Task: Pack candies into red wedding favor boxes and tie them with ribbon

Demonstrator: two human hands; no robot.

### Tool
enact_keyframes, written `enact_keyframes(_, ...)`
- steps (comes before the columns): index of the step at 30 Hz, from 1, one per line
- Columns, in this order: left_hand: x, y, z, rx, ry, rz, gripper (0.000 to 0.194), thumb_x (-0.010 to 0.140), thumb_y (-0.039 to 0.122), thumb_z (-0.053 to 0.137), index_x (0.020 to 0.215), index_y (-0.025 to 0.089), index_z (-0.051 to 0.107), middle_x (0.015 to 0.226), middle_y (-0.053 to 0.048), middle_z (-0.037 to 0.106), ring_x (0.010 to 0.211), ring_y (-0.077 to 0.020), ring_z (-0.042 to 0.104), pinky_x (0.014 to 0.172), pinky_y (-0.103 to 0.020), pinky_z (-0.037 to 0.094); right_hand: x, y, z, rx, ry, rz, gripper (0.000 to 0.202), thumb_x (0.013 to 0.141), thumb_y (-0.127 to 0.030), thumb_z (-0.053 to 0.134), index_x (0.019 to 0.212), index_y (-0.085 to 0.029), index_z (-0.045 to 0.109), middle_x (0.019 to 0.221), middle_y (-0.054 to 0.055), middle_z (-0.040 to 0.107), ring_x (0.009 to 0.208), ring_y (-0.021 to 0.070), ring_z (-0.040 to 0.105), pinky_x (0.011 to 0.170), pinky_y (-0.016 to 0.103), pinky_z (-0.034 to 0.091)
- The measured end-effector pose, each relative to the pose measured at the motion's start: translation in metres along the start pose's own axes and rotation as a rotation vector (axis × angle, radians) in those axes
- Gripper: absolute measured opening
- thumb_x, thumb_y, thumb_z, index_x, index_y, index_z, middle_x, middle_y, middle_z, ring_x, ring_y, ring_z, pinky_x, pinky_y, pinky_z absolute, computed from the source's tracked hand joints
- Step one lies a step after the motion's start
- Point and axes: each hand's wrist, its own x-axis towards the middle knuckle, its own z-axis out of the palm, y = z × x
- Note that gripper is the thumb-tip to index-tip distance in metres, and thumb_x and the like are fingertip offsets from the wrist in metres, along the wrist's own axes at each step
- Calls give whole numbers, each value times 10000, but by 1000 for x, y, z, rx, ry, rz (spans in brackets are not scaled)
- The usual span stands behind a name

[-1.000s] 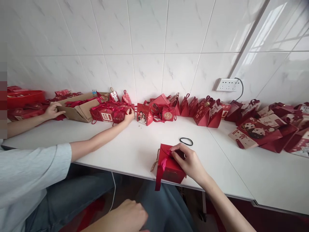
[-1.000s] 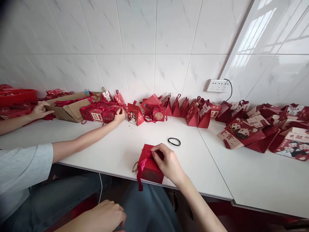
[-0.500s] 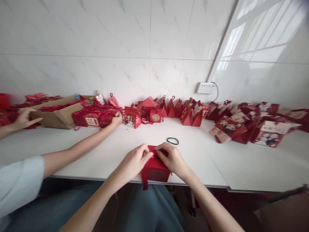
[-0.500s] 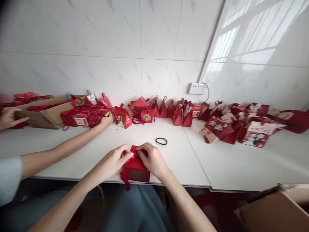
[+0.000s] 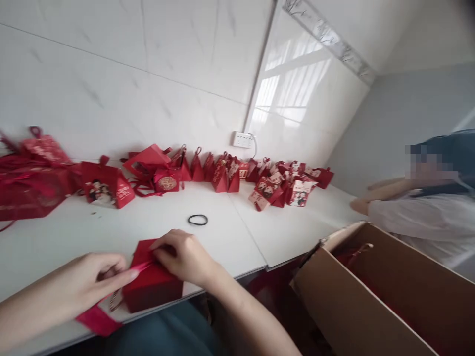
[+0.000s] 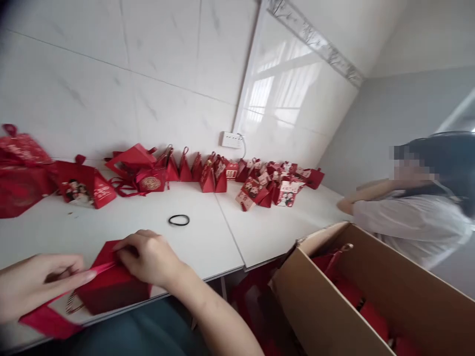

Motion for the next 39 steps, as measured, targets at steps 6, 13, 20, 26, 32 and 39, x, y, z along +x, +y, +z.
enact_keyframes(6,4,64,-24,127,-104,-35,236,843,420,455,810,208,552,694,35,579,634,-139,549,605,-219,423,-5,2,2,196,54,99,157,810,-103,523,860,-175,653,842,34,671,784,142,625,754,251,478)
enact_keyframes(13,7,86,-20,231,-39,197,218,830,188,440,877,238,646,966,3,644,928,-164,584,812,-252,442,-4,-4,-1,232,25,189,133,779,-120,496,705,-179,590,686,-4,611,626,130,562,614,241,435)
enact_keyframes(20,21,72,-21,143,-15,148,155,833,272,502,899,217,630,959,-4,658,902,-163,595,815,-266,455,-5,-1,-5,409,-83,267,149,809,-155,484,778,-189,626,809,9,667,728,138,605,696,260,462)
enact_keyframes(26,25,41,-6,52,36,104,115,812,289,529,821,193,593,847,0,644,777,-147,573,725,-266,457,-10,1,1,595,16,259,132,809,-213,535,923,-209,469,758,-12,648,708,139,614,697,280,484)
enact_keyframes(32,11,42,7,91,80,144,147,806,213,498,871,203,630,895,-16,643,902,-176,572,828,-303,455,-11,3,6,508,118,238,122,798,-199,498,907,-208,443,743,-14,603,679,133,596,657,275,484)
enact_keyframes(39,1,44,20,42,106,165,182,813,307,534,901,192,644,1088,-60,602,1094,-213,503,977,-353,404,-13,0,3,356,144,200,80,794,-189,493,874,-197,485,791,10,594,689,132,575,657,273,482)
